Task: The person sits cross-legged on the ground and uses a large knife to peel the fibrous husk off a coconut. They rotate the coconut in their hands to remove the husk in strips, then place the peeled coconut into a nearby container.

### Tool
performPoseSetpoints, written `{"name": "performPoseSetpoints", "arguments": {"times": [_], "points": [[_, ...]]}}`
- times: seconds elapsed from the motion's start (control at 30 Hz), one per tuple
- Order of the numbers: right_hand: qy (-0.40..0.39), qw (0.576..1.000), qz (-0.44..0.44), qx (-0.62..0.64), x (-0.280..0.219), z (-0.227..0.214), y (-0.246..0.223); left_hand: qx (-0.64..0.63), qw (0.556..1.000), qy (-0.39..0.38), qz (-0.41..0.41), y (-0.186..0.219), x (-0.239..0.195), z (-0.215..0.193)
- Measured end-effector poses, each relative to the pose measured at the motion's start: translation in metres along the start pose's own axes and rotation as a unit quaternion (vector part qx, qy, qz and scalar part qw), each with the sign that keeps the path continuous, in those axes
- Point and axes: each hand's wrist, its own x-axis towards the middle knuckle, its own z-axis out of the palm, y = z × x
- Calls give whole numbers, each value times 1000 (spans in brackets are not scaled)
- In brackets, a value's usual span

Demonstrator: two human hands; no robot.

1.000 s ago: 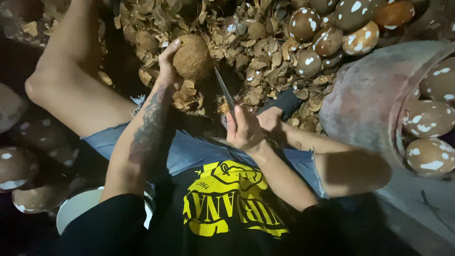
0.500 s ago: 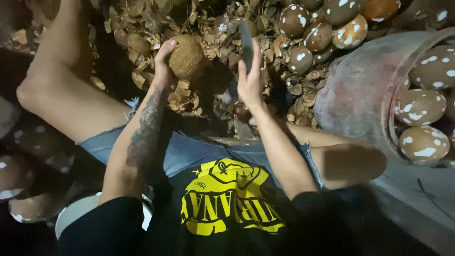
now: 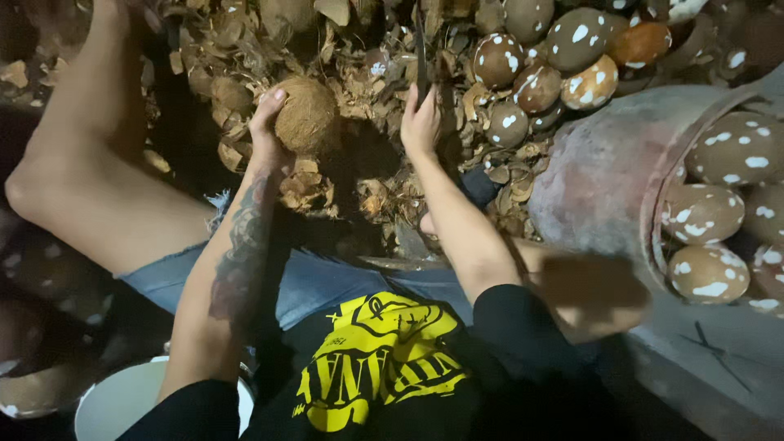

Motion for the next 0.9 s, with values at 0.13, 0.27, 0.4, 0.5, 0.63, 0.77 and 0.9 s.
{"name": "performPoseSetpoints", "arguments": {"times": [0.13,0.27,0.4,0.5,0.63,0.77,0.9], "points": [[2,996,90,-17,-3,6,-3,12,997,-65,38,4,-2,4],[-61,960,81,260,-3,-8,-15,-15,999,35,-12,6,-2,9],[-37,973,3,229,-43,-39,-19,-9,999,47,7,-15,-2,3],[-25,947,-136,290,-84,-76,-48,-4,999,45,27,-21,15,1],[-4,917,-341,208,-146,-86,-33,-19,1000,17,-5,-22,5,1],[-225,954,-179,88,-171,-65,-11,26,1000,11,-10,-13,-5,8],[-211,964,-155,53,-175,-79,-23,72,997,24,4,-20,2,-1]]}}
